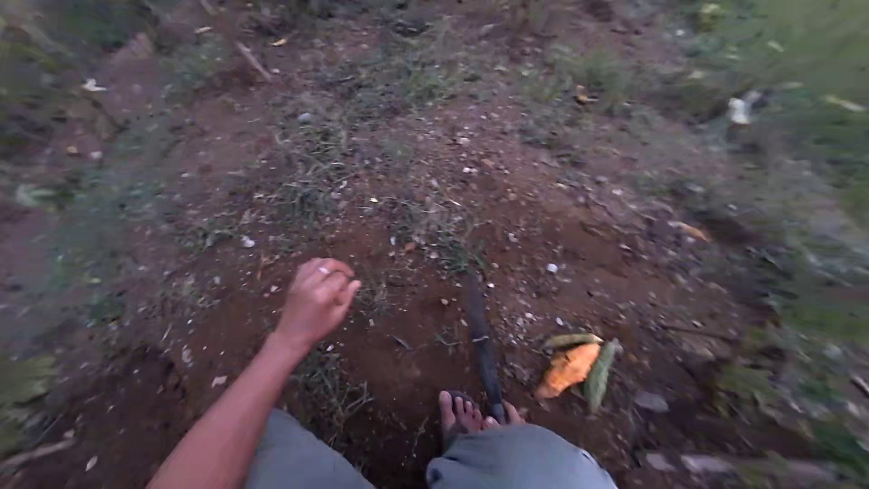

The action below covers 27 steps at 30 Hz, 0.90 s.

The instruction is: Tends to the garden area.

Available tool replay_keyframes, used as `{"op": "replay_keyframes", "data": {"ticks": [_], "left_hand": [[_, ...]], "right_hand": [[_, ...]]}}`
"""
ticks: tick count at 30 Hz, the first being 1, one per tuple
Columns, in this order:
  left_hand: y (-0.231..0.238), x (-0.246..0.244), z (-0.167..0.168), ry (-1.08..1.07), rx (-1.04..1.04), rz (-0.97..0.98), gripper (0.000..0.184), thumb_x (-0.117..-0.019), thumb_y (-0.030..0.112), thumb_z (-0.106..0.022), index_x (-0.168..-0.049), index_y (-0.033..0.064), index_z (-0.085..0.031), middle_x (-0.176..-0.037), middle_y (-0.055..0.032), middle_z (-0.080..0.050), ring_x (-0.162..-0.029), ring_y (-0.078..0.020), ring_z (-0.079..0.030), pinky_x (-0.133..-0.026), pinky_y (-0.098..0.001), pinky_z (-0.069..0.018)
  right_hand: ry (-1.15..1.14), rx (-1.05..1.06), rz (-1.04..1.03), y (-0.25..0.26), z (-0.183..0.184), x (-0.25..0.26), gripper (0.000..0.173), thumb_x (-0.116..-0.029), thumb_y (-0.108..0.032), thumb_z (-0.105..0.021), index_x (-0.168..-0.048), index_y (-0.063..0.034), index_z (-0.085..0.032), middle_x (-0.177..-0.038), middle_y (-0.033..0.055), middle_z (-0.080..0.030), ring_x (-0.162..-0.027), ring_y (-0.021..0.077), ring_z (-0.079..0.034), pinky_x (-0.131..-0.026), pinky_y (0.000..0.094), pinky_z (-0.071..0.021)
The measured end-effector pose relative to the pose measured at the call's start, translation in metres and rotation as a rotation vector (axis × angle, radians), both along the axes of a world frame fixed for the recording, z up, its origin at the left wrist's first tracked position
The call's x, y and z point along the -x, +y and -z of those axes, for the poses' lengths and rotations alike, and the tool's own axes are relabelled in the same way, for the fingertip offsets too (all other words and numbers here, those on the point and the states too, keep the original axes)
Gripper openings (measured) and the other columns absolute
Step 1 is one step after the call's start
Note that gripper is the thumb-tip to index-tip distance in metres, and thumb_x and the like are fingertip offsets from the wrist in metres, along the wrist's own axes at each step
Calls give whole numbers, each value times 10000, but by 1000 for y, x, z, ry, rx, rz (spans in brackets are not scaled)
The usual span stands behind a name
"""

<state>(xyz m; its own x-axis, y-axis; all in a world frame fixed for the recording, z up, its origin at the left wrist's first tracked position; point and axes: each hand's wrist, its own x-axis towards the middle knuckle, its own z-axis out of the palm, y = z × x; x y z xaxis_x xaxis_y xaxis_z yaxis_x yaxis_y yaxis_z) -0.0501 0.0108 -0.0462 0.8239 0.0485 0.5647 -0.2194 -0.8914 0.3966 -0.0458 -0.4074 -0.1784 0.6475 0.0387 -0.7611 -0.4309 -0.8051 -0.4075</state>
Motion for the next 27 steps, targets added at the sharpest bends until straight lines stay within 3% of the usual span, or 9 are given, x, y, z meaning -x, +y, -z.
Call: {"op": "replay_keyframes", "data": {"ticks": [3,6,10,14,20,22,23,25,27], "left_hand": [[-20,1,-3,-6,-46,67,262,-933,167,-665,-713,27,-684,-947,-131,-739,-932,-282,-712,-909,-447,-562],[-37,7,-5,20,-57,157,245,-957,155,-639,-760,23,-703,-928,-125,-741,-923,-269,-725,-922,-417,-566],[-42,14,-2,65,-66,208,207,-951,131,-631,-800,17,-714,-907,-126,-736,-904,-271,-726,-902,-407,-570],[-39,23,-4,112,-69,237,194,-944,112,-634,-804,9,-719,-900,-133,-736,-898,-278,-728,-894,-411,-570],[-56,25,-7,118,-80,334,210,-965,130,-615,-811,17,-700,-913,-133,-732,-912,-280,-727,-923,-412,-565],[-58,21,-6,114,-82,338,217,-966,137,-611,-801,19,-689,-911,-133,-731,-915,-281,-727,-920,-411,-566],[-58,19,-5,110,-84,337,224,-967,141,-608,-795,21,-686,-910,-133,-732,-916,-280,-727,-917,-410,-567],[-56,15,-2,104,-81,334,235,-965,143,-606,-782,18,-683,-908,-138,-735,-911,-286,-729,-895,-413,-572],[-54,11,0,100,-82,324,247,-969,153,-607,-769,24,-671,-900,-133,-729,-903,-283,-725,-890,-407,-572]], "right_hand": [[-35,-165,101,1,7,-4,446,-995,-22,-629,-1385,133,-477,-1124,264,-677,-992,234,-691,-923,358,-559],[53,-298,580,65,-63,3,266,-1045,78,-420,-1309,104,-396,-791,93,-573,-622,70,-602,-640,221,-549],[70,-290,380,-11,-15,-24,301,-1046,-1,-540,-1313,138,-517,-992,163,-673,-830,102,-636,-803,272,-538],[49,-428,428,-47,-41,-61,255,-1110,-180,-374,-1021,-42,-569,-603,-6,-580,-468,81,-571,-457,243,-529],[-293,-401,619,-8,-33,-67,170,-1041,-152,-611,-1096,-19,-521,-560,-37,-521,-415,67,-528,-430,248,-525],[-310,-178,409,3,-21,-36,269,-970,-84,-688,-1128,103,-576,-672,121,-638,-530,169,-638,-530,300,-575],[-164,-23,217,8,-37,-24,365,-995,-101,-663,-1257,140,-582,-994,240,-718,-874,264,-723,-828,352,-594],[313,194,-200,23,-89,-24,495,-1119,-166,-428,-1556,53,-348,-1601,204,-413,-1489,263,-399,-1235,370,-262],[107,136,-325,-10,-80,-12,418,-1078,-163,-533,-1404,99,-523,-1364,259,-611,-1250,298,-601,-1086,390,-445]]}}
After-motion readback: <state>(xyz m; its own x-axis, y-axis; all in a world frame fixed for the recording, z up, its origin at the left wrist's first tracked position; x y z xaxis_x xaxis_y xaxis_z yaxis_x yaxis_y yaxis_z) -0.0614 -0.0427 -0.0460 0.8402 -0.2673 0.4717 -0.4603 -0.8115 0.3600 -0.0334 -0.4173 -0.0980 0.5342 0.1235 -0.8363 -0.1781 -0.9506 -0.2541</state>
